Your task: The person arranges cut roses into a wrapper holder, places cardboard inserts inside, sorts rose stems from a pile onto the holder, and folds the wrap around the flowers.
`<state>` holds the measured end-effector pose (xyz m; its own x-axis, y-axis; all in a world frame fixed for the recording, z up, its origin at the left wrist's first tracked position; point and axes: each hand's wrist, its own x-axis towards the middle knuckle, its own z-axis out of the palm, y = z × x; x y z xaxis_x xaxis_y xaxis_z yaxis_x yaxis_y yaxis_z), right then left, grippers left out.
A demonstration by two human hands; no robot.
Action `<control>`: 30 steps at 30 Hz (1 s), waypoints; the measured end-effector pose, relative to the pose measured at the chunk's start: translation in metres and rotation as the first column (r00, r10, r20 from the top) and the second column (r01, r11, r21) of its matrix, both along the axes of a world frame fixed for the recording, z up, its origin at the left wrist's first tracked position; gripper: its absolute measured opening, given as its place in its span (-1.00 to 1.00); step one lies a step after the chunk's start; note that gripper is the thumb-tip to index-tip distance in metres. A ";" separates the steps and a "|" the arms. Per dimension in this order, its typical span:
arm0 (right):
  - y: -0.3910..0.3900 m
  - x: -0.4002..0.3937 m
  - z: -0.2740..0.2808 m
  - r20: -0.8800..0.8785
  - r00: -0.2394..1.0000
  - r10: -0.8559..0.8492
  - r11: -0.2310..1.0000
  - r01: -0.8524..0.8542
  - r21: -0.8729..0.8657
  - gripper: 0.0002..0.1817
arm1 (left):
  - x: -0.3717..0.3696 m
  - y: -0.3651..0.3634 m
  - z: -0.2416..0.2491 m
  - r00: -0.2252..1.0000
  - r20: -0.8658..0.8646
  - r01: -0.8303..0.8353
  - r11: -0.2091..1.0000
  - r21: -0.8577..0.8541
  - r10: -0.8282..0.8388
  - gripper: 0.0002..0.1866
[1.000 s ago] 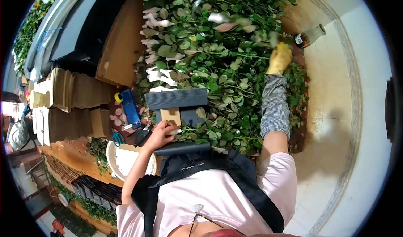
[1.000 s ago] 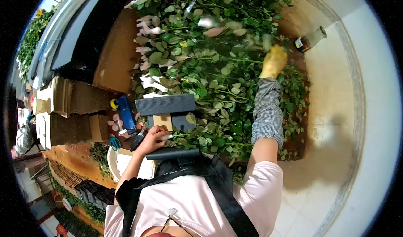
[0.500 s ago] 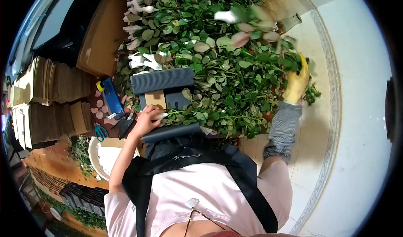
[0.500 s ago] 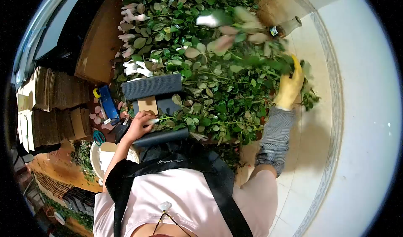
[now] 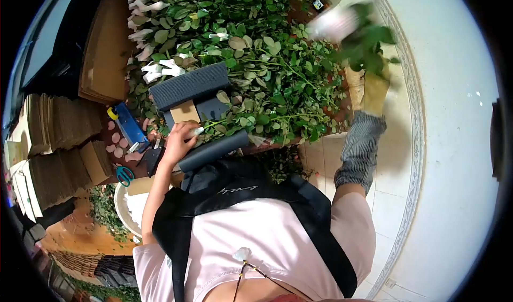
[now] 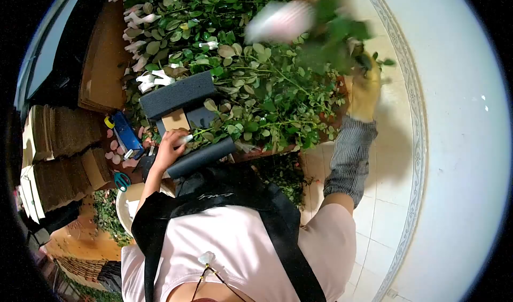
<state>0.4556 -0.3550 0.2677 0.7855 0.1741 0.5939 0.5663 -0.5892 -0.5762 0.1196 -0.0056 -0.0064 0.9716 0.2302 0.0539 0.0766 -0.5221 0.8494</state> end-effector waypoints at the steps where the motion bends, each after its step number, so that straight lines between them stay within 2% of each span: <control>1: 0.015 -0.028 0.006 0.034 0.994 0.103 0.986 -0.097 -0.137 -0.43 | -0.001 0.003 0.000 1.000 -0.003 0.003 1.000 -0.022 -0.004 -0.58; 3: 0.033 -0.060 -0.009 0.010 0.949 0.315 0.856 -0.280 -0.434 -0.36 | -0.004 0.005 -0.036 0.999 0.001 -0.035 0.996 -0.077 0.035 -0.57; 5: 0.058 -0.083 -0.046 -0.107 0.871 0.480 0.687 -0.448 -0.572 -0.37 | -0.009 0.008 -0.057 1.000 -0.004 -0.002 1.000 -0.023 0.002 -0.59; 7: 0.056 -0.089 -0.145 -0.248 0.912 0.326 0.576 -0.399 -0.713 -0.59 | -0.010 0.006 -0.031 0.998 -0.037 -0.055 0.996 -0.066 0.053 -0.65; 9: 0.055 -0.096 -0.225 -0.259 0.947 0.191 0.338 -0.311 -0.888 -0.78 | -0.007 0.008 -0.020 0.991 -0.137 -0.003 0.997 0.080 0.014 -0.69; 10: 0.052 -0.099 -0.247 -0.290 0.947 0.138 0.300 -0.319 -0.899 -0.80 | -0.005 0.006 0.006 1.000 0.002 0.021 0.999 0.033 -0.021 -0.69; 11: 0.051 -0.100 -0.257 -0.312 0.946 0.091 0.259 -0.325 -0.910 -0.81 | -0.005 0.006 0.010 0.999 0.029 0.030 0.998 0.054 -0.031 -0.66; 12: 0.070 -0.114 -0.222 -0.278 0.958 0.065 0.218 -0.285 -0.933 -0.83 | -0.005 0.007 0.011 1.000 -0.006 0.027 0.997 0.072 -0.027 -0.66; 13: 0.073 -0.118 -0.219 -0.291 0.955 0.063 0.221 -0.298 -0.929 -0.83 | -0.007 0.006 0.013 0.998 -0.050 0.037 0.996 0.086 -0.033 -0.67; 14: 0.074 -0.120 -0.218 -0.141 0.977 0.162 0.399 -0.196 -0.896 -0.83 | -0.008 0.005 0.020 0.997 -0.058 0.050 0.995 0.089 -0.045 -0.67; 15: 0.074 -0.117 -0.216 0.041 0.974 0.221 0.570 -0.095 -0.816 -0.84 | -0.003 0.005 0.033 0.990 -0.122 0.110 0.938 0.329 -0.073 -0.69; 16: 0.073 -0.114 -0.233 0.098 0.966 0.238 0.639 -0.080 -0.765 -0.85 | 0.003 0.003 0.041 0.980 -0.182 0.174 0.821 0.544 -0.086 -0.72; 17: 0.056 -0.103 -0.304 -0.092 0.981 0.172 0.664 -0.184 -0.725 -0.80 | 0.004 0.004 0.037 0.990 0.010 0.101 0.769 0.631 -0.138 -0.73; 18: 0.039 -0.092 -0.375 -0.266 0.960 0.093 0.700 -0.253 -0.668 -0.75 | 0.008 0.004 0.039 0.989 0.043 0.078 0.758 0.647 -0.139 -0.71; 19: 0.036 -0.093 -0.402 -0.401 0.915 0.052 0.668 -0.330 -0.667 -0.71 | 0.009 0.004 0.042 0.987 0.075 0.056 0.745 0.664 -0.141 -0.70; 20: 0.039 -0.096 -0.356 -0.484 0.865 0.131 0.664 -0.439 -0.605 -0.65 | 0.005 0.006 0.023 0.989 -0.099 0.144 0.804 0.576 -0.107 -0.68; 21: 0.048 -0.102 -0.278 -0.558 0.802 0.211 0.650 -0.542 -0.533 -0.56 | 0.003 0.008 0.017 0.992 -0.027 0.123 0.863 0.490 -0.125 -0.67; 22: 0.047 -0.096 -0.241 -0.805 0.538 0.250 0.746 -0.637 -0.194 -0.40 | 0.002 0.006 0.019 0.995 -0.032 0.102 0.883 0.458 -0.098 -0.66; 23: 0.044 -0.084 -0.212 -0.913 0.313 0.261 0.759 -0.651 -0.006 -0.36 | 0.003 0.006 0.021 0.997 -0.035 0.078 0.901 0.426 -0.070 -0.65; 25: 0.049 -0.062 -0.150 -0.947 0.190 0.260 0.798 -0.595 0.099 -0.36 | -0.001 0.003 0.006 0.999 0.049 -0.009 0.935 0.355 -0.010 -0.63; 27: 0.058 -0.040 -0.138 -0.779 0.436 0.451 0.858 -0.451 0.245 -0.39 | -0.004 0.003 0.000 0.994 0.105 -0.043 0.943 0.330 0.008 -0.59; 28: 0.064 -0.038 -0.127 -0.715 0.616 0.331 0.936 -0.312 0.164 -0.40 | -0.003 0.001 0.005 0.996 0.086 -0.054 0.956 0.288 0.031 -0.52; 29: 0.058 -0.006 -0.168 -0.502 0.849 0.167 0.963 -0.251 -0.103 -0.46 | -0.002 0.000 0.010 0.996 0.065 -0.069 0.967 0.245 0.055 -0.46; 30: 0.058 0.006 -0.180 -0.327 0.942 -0.073 0.880 -0.094 -0.465 -0.50 | -0.003 -0.001 0.014 0.997 0.020 -0.078 0.978 0.194 0.076 -0.35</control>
<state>0.4617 -0.2967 0.0876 0.9148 0.3747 0.1508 0.4034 -0.8299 -0.3853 0.1168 -0.0067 0.0072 0.9503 0.2885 0.1169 0.1133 -0.6703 0.7334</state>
